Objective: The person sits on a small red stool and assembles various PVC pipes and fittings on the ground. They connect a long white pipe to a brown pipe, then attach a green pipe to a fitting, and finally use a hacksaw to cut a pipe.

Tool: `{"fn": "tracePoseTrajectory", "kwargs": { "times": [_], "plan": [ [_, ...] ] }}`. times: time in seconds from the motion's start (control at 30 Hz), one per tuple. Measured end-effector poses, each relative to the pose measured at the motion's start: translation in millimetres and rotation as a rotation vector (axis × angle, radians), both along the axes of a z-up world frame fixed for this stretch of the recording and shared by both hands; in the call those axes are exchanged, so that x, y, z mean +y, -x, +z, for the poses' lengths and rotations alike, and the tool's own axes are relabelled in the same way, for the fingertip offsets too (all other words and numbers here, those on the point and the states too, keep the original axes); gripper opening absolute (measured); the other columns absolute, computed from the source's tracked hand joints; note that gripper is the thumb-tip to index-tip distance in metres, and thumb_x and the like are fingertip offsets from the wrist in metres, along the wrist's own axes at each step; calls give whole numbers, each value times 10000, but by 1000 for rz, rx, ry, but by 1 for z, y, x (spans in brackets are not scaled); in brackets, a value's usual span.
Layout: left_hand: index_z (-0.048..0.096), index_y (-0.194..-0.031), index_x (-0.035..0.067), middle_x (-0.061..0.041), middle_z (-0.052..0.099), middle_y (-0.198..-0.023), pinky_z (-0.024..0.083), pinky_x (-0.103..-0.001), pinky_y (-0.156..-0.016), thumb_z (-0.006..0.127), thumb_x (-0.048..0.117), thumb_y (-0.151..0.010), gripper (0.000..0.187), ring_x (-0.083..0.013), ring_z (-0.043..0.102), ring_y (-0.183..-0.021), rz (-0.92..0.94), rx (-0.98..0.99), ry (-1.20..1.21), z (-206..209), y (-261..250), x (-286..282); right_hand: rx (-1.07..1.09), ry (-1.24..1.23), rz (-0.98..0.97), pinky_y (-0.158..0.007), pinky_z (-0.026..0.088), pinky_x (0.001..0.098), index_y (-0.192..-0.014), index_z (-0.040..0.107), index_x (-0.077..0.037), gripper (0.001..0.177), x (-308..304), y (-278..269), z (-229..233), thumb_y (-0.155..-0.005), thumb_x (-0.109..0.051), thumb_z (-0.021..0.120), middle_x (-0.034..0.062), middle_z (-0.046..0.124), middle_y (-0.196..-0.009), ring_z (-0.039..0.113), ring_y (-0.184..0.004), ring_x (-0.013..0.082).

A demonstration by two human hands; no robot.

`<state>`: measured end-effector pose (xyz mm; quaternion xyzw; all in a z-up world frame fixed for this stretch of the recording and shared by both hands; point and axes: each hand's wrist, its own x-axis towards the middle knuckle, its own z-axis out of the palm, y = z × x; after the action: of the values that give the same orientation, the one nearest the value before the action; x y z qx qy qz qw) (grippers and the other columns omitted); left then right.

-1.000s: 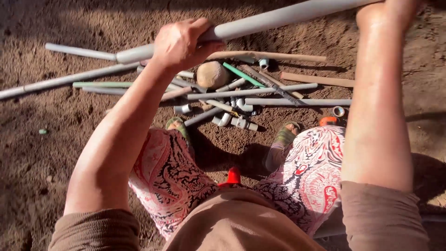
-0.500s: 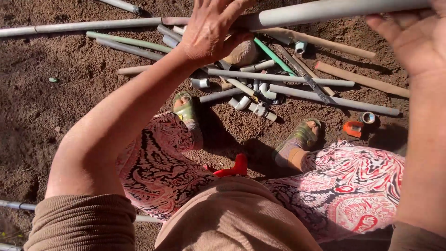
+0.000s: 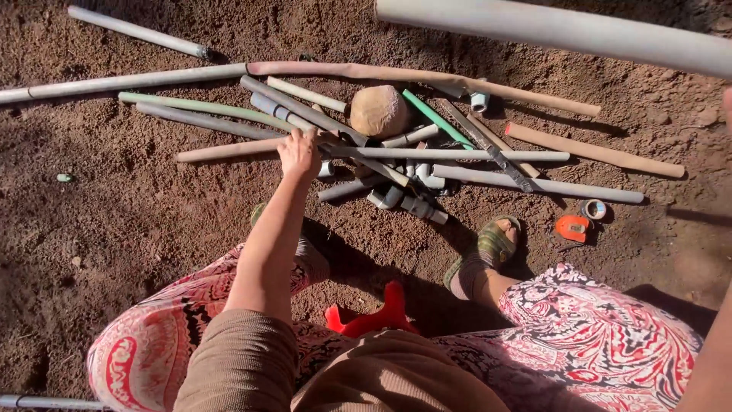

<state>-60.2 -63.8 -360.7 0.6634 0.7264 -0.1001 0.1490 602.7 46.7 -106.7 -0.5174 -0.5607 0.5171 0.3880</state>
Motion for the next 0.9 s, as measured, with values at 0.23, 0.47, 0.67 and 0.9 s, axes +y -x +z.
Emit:
{"fn": "tracePoseTrajectory", "kwargs": {
  "times": [0.23, 0.47, 0.67, 0.9],
  "plan": [
    [443, -1192, 235, -119, 514, -1143, 380, -473, -897, 456, 292, -908, 290, -273, 501, -1021, 95, 43, 84, 30, -24, 24, 305, 250, -618, -993, 619, 266, -1045, 578, -256, 283, -46, 90, 100, -835, -418, 679, -86, 632, -1159, 649, -1169, 73],
    [531, -1023, 176, -38, 611, -910, 245, -340, -752, 403, 451, -903, 326, -201, 520, -854, 84, -704, -257, 171, -19, 77, 621, 175, -813, -940, 638, 424, -964, 577, -134, 241, -43, 112, 112, -805, -251, 716, 66, 563, -943, 644, -947, 243],
    [511, -960, 54, -52, 545, -781, 395, -252, -423, 303, 245, -1029, 291, -132, 448, -567, -605, -604, -529, 318, -23, 82, 778, 78, -1052, -829, 553, 444, -809, 482, -40, 45, -31, 85, 97, -843, -68, 494, 80, 474, -805, 458, -649, 201],
    [510, -1027, 28, -74, 613, -696, 434, -247, -287, 378, 264, -1029, 271, -106, 498, -381, -747, -464, -434, 361, -56, -1, 993, 74, -1354, -627, 477, 400, -753, 568, 22, 42, -30, 80, 111, -741, 37, 529, 102, 538, -681, 479, -582, 227]
  ]
}}
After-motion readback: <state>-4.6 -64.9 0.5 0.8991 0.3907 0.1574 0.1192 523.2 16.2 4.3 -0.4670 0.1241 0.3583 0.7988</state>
